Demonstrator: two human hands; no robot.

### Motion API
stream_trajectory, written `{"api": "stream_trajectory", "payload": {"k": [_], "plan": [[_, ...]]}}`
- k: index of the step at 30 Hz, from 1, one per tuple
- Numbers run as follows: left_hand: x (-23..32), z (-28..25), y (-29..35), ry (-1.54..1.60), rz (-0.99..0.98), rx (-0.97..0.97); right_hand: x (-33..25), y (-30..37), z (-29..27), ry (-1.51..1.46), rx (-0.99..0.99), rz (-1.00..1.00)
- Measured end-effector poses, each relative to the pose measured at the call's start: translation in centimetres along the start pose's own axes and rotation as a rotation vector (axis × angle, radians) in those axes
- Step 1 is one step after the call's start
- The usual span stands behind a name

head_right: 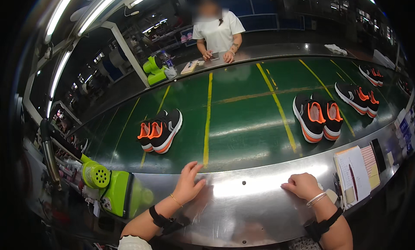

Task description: Inspecting finished shoes on a conveyor belt and using a sponge to clean the surface.

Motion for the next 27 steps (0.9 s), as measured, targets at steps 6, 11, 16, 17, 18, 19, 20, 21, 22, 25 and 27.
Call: {"api": "stream_trajectory", "payload": {"k": [6,11,16,17,18,19,20,21,22,25,27], "plan": [[-12.6,-4.5,-7.1,-0.603,-0.418,0.169,-0.8,-0.6,-0.8,0.028,0.046,0.020],[-18.8,-7.5,-10.2,-0.603,-0.666,-0.264,-1.0,-1.2,-0.7,0.044,0.021,0.069],[-22.6,-6.3,-11.6,-0.722,-0.479,-0.379,-1.3,-1.5,-0.8,-0.008,-0.024,0.143],[-22.3,-6.3,-12.0,-0.721,-0.476,-0.380,-1.7,-1.6,-1.0,-0.046,-0.061,0.200],[-22.1,-6.4,-12.5,-0.719,-0.499,-0.456,-1.9,-1.8,-1.1,-0.085,-0.098,0.254],[-21.5,-6.6,-12.8,-0.716,-0.521,-0.532,-1.9,-1.8,-1.1,-0.084,-0.097,0.256],[-21.6,-6.5,-12.8,-0.716,-0.520,-0.531,-2.0,-1.8,-1.1,-0.093,-0.084,0.247],[-21.9,-6.4,-12.7,-0.655,-0.522,-0.511,-1.9,-1.8,-1.1,-0.103,-0.071,0.236],[-22.1,-6.2,-12.6,-0.597,-0.521,-0.491,-1.9,-1.7,-1.0,-0.107,-0.069,0.237],[-22.1,-5.5,-10.7,-0.583,-0.458,-0.236,-1.4,-1.7,-0.4,-0.090,-0.020,0.173],[-20.3,-4.8,-9.2,-0.567,-0.399,-0.052,-0.7,-1.9,0.0,-0.027,0.042,0.095]]}}
Point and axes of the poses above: each hand's wrist, its own y-axis away from the middle knuckle, its own z-axis out of the palm, x = y × z, the point moved 1 cm from there along -y, towards the middle knuckle, and after that the axes turned 14 degrees about -y, right-handed, at the moved point
